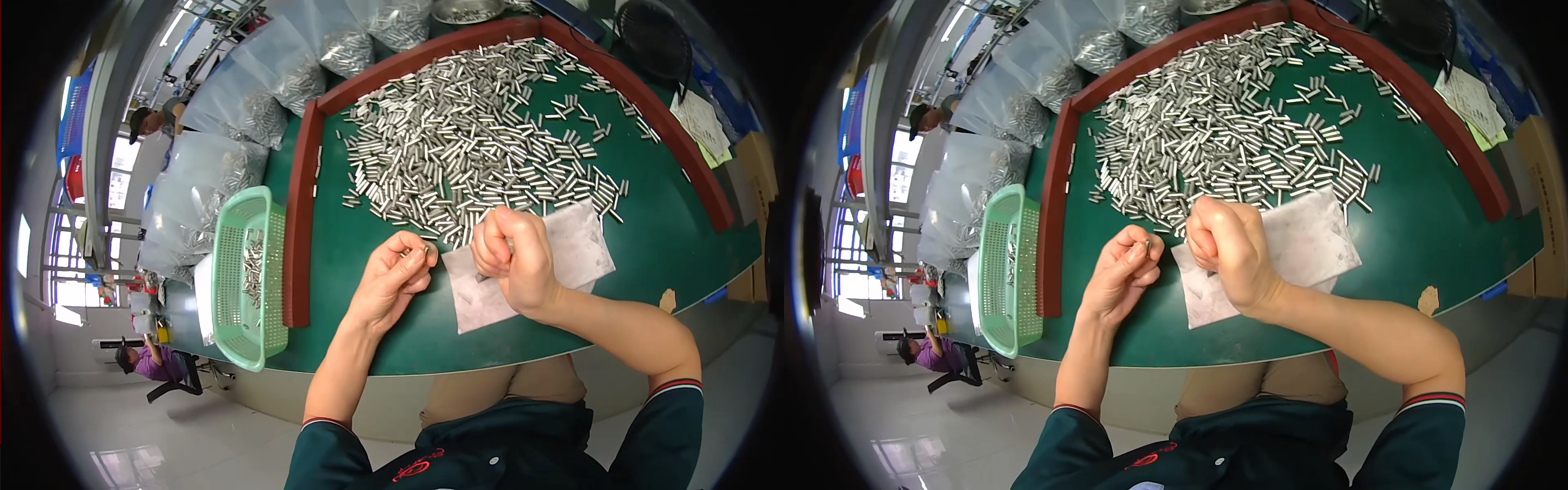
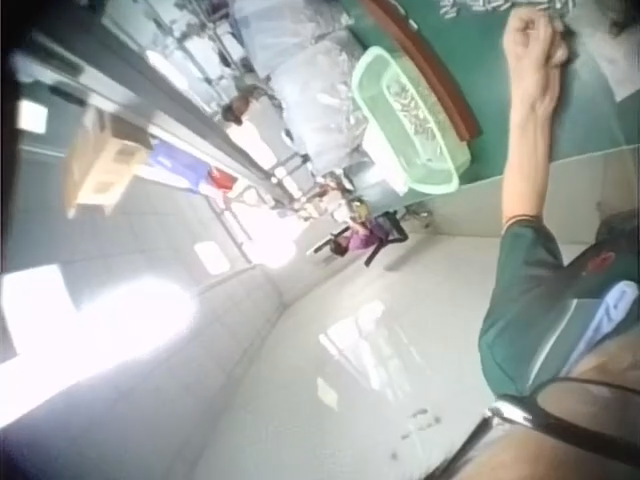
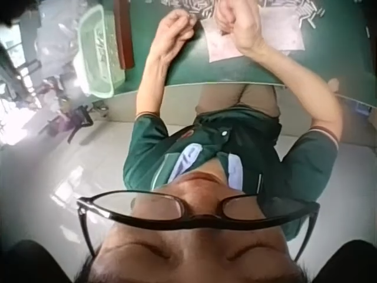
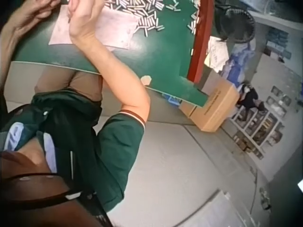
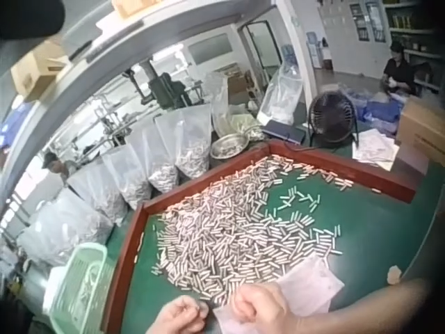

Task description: Cleaning small cylindrical metal components using a white cloth at a workbench.

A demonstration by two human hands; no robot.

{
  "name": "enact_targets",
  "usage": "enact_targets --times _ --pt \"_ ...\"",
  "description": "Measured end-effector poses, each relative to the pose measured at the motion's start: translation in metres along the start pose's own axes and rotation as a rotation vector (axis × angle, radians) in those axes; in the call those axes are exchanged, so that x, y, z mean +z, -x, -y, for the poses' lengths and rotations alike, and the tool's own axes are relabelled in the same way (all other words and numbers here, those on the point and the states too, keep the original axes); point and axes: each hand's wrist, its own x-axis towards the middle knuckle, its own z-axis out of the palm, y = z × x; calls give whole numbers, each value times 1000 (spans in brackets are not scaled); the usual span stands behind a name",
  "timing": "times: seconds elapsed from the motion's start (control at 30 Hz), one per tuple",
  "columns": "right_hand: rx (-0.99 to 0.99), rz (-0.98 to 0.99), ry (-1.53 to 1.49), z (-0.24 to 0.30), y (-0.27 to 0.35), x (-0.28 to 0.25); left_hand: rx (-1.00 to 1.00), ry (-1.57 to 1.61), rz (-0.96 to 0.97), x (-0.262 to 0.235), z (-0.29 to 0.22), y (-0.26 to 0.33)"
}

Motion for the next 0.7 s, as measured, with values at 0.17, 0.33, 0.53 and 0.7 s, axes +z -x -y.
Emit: enact_targets --times 0.17,0.33,0.53,0.7 --pt "39 23 -111 -1 -3 -6 -15 18 -33 -7 2 -1" --pt "37 28 -108 0 -5 -5 -8 7 -30 -3 -1 -3" --pt "40 13 -85 0 -8 -5 -28 8 -47 -4 -3 -4" --pt "51 8 -92 1 -8 -3 -39 24 -76 -4 -7 -3"
